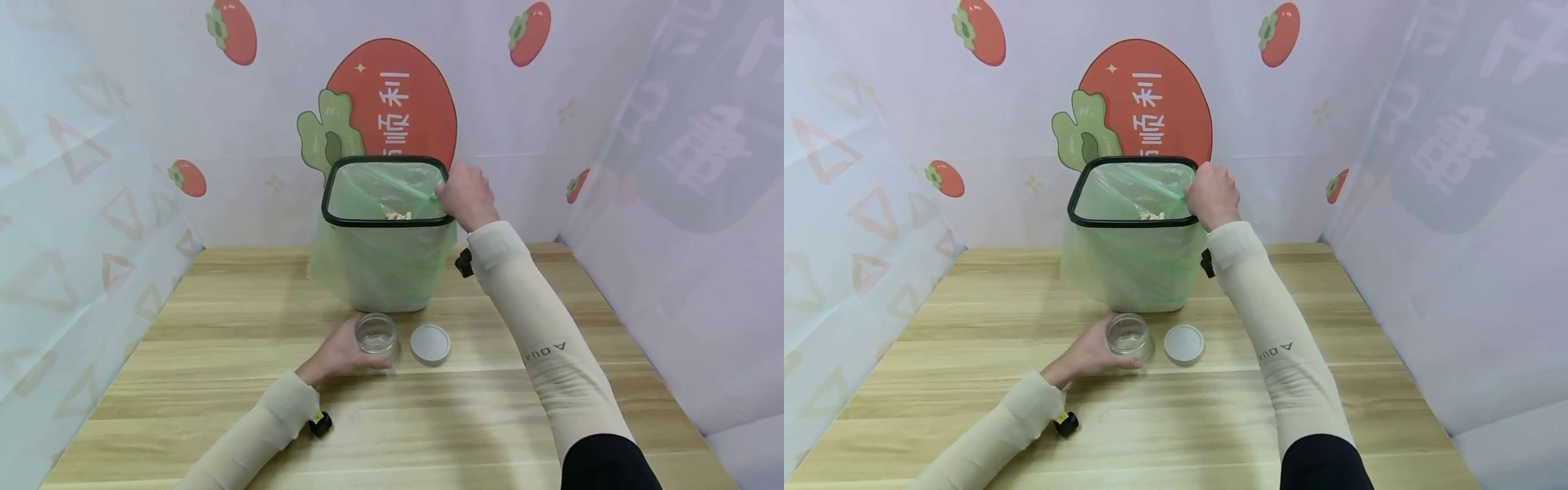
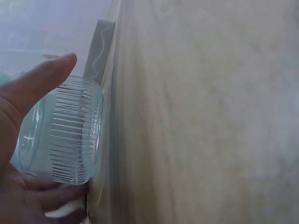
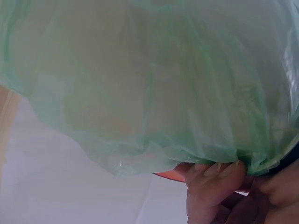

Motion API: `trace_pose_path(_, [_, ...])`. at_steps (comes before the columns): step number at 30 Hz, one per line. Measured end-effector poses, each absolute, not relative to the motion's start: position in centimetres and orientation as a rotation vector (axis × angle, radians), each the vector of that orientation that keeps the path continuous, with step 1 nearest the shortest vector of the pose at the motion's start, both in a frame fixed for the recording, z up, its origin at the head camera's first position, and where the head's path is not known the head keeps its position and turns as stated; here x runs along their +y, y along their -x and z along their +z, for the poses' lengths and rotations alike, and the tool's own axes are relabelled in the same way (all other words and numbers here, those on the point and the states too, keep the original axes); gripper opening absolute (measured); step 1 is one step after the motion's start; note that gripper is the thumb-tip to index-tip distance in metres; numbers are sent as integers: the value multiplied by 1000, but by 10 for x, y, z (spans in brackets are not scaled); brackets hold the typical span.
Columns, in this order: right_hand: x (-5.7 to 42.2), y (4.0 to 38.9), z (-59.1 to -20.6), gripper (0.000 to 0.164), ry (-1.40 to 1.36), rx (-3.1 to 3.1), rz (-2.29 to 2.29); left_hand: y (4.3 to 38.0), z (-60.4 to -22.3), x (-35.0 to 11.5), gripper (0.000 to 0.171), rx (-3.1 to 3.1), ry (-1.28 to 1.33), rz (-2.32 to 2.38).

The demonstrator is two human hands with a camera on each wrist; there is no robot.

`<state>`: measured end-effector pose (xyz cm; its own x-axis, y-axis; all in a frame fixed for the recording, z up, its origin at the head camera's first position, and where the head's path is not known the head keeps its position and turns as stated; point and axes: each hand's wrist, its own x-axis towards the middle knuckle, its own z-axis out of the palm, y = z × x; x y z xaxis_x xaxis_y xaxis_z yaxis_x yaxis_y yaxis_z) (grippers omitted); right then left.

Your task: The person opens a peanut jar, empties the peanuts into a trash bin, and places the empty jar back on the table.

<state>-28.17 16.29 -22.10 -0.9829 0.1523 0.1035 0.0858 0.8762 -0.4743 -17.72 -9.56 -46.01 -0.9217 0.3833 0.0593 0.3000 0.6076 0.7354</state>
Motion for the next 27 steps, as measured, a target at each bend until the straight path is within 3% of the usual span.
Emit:
trace_pose_path(8, [165,282,-218,32,164,-2921,704,171,-452,-92,108,2927,-470,961])
trace_pose_path(17, [172,279,-214,37,170,-2959,688,171,-447,-106,108,2898,-493,980])
trace_pose_path(27, [180,275,-202,48,206,-2960,664,168,-431,-131,80,2853,-505,1070])
